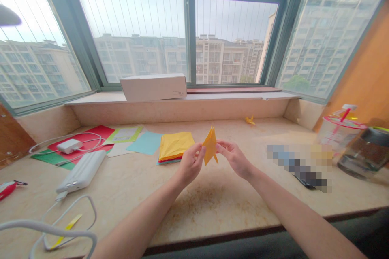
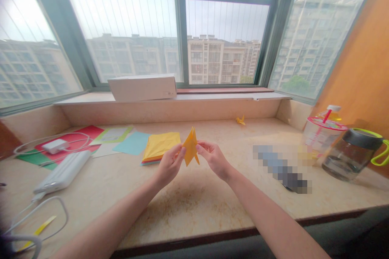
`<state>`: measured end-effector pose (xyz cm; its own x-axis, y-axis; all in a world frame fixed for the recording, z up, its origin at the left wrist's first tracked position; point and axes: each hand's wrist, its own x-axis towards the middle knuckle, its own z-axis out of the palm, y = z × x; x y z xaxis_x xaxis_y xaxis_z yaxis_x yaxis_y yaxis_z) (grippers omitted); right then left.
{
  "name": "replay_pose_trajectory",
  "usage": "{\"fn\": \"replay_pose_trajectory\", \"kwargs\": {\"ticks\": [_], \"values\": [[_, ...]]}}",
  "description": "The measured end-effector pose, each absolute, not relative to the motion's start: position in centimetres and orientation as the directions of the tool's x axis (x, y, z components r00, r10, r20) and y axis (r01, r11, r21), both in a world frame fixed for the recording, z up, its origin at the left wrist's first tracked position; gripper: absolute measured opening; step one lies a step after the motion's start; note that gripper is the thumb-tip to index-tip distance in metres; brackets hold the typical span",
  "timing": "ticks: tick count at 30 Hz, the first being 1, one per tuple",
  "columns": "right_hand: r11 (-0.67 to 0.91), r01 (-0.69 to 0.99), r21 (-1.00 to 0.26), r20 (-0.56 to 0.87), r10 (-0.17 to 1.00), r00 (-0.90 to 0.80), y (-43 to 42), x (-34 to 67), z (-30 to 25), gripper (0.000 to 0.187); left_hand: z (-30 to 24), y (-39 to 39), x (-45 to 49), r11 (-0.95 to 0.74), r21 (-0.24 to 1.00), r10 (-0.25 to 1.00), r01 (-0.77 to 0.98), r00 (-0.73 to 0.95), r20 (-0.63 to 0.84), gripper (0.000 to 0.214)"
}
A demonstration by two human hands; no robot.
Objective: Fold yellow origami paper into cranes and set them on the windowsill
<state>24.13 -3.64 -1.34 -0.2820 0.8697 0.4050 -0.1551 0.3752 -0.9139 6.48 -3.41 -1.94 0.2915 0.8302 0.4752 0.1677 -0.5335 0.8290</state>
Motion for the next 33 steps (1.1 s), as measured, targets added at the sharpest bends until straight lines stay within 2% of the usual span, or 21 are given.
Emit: {"fn": "replay_pose_trajectory", "kwargs": {"ticks": [8,14,19,21,33], "values": [[0.403,-0.042,-0.914,0.404,0.898,-0.177,-3.01,24.34,-1.86,0.034,-1.66,-3.52,6.54,-0.502,0.864,0.827,0.048,0.319,0.463,0.035],[0.413,-0.029,-0.910,0.414,0.905,-0.103,-2.79,24.28,-2.19,0.033,-1.64,-3.58,6.49,-0.465,0.885,0.834,0.005,0.337,0.437,0.037],[0.484,0.227,-0.845,0.494,0.869,-0.014,-3.13,24.38,-2.24,0.026,-1.89,-3.44,6.38,-0.414,0.909,0.846,-0.038,0.354,0.400,0.036],[0.501,0.274,-0.821,0.518,0.856,-0.015,-3.26,24.41,-2.20,0.024,-1.96,-3.41,6.42,-0.385,0.921,0.852,-0.061,0.361,0.380,0.036],[0.503,0.317,-0.804,0.535,0.845,0.016,-3.31,24.31,-2.14,0.022,-2.34,-3.42,6.44,-0.389,0.920,0.835,-0.041,0.407,0.371,0.032]]}}
